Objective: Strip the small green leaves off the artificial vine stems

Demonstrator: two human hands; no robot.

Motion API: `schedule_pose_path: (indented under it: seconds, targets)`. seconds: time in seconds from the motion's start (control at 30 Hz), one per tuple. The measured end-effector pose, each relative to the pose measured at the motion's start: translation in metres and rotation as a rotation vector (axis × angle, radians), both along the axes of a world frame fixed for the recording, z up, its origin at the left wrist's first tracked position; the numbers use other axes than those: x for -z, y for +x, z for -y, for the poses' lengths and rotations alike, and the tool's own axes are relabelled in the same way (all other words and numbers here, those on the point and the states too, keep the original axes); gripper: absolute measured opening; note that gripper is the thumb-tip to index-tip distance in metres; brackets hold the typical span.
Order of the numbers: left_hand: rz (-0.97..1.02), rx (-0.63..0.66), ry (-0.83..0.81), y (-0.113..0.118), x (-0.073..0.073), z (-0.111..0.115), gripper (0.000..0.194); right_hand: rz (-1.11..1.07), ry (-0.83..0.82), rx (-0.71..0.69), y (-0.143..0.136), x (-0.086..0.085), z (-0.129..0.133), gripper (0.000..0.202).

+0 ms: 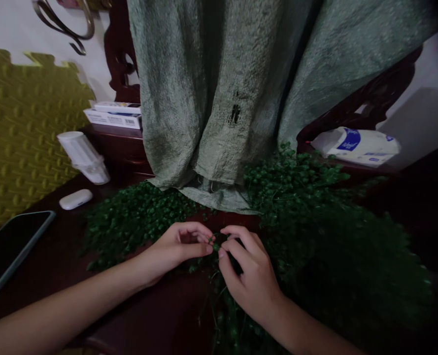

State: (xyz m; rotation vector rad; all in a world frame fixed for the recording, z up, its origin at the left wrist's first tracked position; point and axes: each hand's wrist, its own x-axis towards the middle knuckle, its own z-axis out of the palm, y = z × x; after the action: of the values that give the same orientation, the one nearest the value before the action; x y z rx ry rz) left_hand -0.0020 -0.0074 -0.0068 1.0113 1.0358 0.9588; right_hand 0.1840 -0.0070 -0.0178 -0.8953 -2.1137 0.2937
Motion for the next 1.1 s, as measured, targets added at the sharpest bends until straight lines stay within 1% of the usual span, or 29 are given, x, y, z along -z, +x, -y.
schedule_pose_path:
  seconds: [0.07, 0.17, 0.2, 0.33, 0.5, 0.7, 0.97, 1.1]
  targets:
    - [-0.011, 0.000, 0.000, -0.0001, -0.0001, -0.0005, 0.016, -0.023, -0.001, 0.008, -0.0008, 0.0003, -0.0005, 0.011]
    - [-0.002, 0.005, -0.004, 0.0004, -0.0003, -0.0010, 0.016, -0.041, 0.029, 0.006, -0.0014, 0.0014, -0.0013, 0.025]
    - [0.001, 0.009, -0.007, 0.0005, -0.0004, -0.0011, 0.016, -0.037, 0.046, 0.003, -0.0013, 0.0018, -0.0016, 0.026]
    - [-0.015, 0.017, -0.020, 0.0003, -0.0011, -0.0013, 0.017, -0.016, 0.107, 0.015, -0.0006, 0.0032, -0.0021, 0.021]
    - [-0.049, 0.005, -0.033, -0.0001, -0.0028, -0.0009, 0.018, -0.026, 0.129, 0.023, -0.0006, 0.0020, -0.0018, 0.016]
    - [-0.047, 0.028, -0.007, 0.0010, -0.0026, 0.0009, 0.019, -0.019, 0.067, 0.012, 0.0001, -0.0001, -0.0015, 0.018]
    - [-0.083, 0.052, 0.138, 0.0013, 0.0031, 0.0000, 0.017, -0.013, 0.000, -0.026, 0.0009, -0.0042, 0.0003, 0.016]
    - [-0.120, 0.040, 0.158, 0.0012, 0.0027, 0.0002, 0.016, -0.009, -0.011, -0.053, 0.0008, -0.0056, 0.0007, 0.016]
